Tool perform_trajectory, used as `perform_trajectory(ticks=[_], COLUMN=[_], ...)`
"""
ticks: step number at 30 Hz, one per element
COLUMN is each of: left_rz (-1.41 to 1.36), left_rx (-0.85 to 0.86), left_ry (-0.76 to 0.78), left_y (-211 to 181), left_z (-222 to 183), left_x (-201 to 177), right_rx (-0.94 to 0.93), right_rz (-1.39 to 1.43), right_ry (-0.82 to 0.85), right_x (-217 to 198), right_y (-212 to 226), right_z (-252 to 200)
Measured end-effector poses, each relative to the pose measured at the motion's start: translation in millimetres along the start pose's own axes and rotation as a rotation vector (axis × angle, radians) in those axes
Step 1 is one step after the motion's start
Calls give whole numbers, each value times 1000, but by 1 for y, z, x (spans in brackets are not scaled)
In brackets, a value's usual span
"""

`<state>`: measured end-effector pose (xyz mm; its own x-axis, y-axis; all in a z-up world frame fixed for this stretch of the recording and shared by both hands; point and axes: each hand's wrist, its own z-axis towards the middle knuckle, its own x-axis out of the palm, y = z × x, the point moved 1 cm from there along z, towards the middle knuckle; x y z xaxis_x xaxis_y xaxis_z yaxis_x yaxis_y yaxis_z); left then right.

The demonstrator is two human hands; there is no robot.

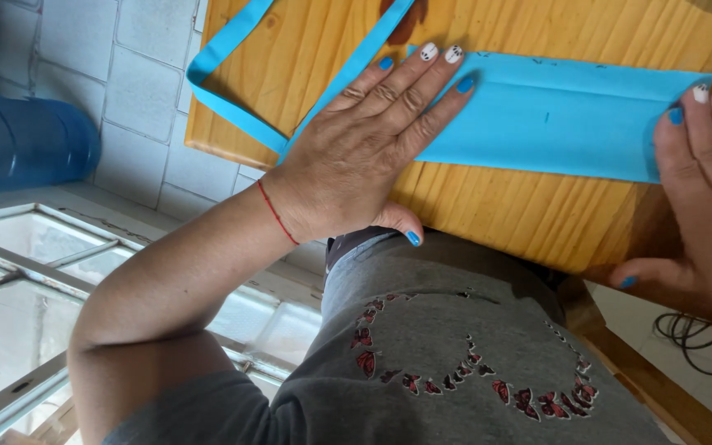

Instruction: Folding and pleating blue fabric pieces on a wooden table to prepare them for assembly

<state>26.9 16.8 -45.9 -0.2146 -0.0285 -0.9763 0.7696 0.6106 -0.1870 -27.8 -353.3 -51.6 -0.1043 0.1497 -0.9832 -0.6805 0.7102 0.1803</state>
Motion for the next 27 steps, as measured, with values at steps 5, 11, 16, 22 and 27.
perform_trajectory(ticks=[5,11,16,22,27], left_rz=[-23,-27,-6,40,50], left_rx=[9,-2,31,6,9], left_ry=[-15,25,-52,-18,-30], left_y=[0,0,1,0,1], left_z=[0,-2,-3,-3,-3], left_x=[0,0,6,3,4], right_rx=[78,180,189,138,232], right_rz=[64,119,65,31,13], right_ry=[37,224,111,-9,194], right_x=[-19,-5,31,26,21], right_y=[21,80,87,80,58], right_z=[35,121,135,118,101])
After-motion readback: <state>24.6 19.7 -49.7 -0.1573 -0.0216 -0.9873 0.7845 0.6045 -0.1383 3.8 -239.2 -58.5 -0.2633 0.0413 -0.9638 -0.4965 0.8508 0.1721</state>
